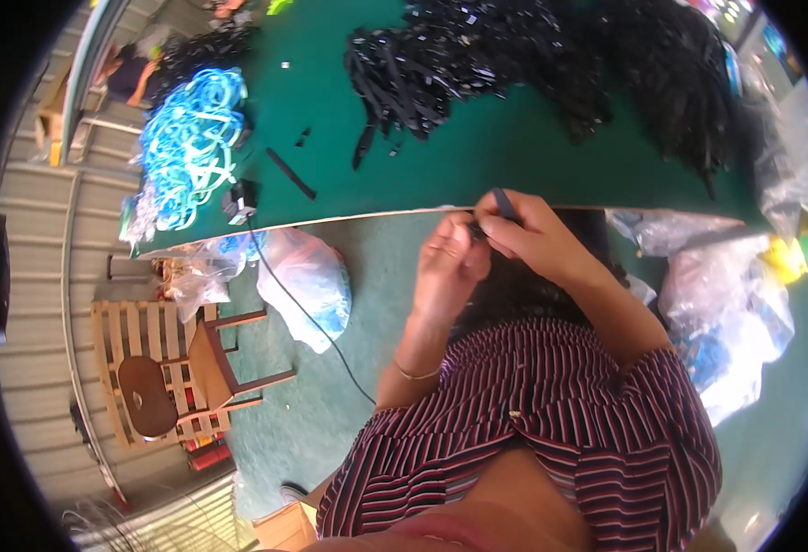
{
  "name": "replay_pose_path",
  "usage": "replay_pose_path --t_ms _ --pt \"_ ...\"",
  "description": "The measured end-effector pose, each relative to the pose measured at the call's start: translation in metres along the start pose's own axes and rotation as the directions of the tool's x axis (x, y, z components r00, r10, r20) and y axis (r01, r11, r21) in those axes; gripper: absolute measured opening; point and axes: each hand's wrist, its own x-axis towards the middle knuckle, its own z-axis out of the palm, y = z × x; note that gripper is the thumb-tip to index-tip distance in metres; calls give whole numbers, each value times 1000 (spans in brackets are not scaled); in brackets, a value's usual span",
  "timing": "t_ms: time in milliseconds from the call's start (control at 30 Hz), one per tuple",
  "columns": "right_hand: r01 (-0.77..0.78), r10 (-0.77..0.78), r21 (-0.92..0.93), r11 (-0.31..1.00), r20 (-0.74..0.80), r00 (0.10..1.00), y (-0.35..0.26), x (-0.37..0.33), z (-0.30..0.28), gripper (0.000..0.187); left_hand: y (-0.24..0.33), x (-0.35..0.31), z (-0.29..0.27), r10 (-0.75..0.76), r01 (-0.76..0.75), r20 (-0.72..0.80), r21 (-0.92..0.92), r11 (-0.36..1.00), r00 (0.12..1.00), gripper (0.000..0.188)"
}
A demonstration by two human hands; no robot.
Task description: The person assembles small plastic components onto black straps by hand.
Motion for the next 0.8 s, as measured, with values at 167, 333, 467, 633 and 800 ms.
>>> replay_pose_path --t_ms 167,333,467,633,800 --pt "-42 45 -71 997 28 999 10 -6 -11 7 -1 -4 -10 1 3 -22 194 981 1000 14" --pt "382 -437 -521 763 20 899 19 -6 -6 12 -8 -1 -11 239 -124 -78 679 724 968 7" --pt "308 -313 -171 936 -6 950 25 -12 -17 6 -4 -2 -15 214 -154 0 696 701 977 7" --pt "113 -126 175 978 67 990 23 -17 -12 11 6 -8 -15 40 -18 -22 621 784 999 8" --pt "131 -131 -12 991 6 991 29 -10 -5 13 11 -13 -11 36 -56 48 522 851 998 10"
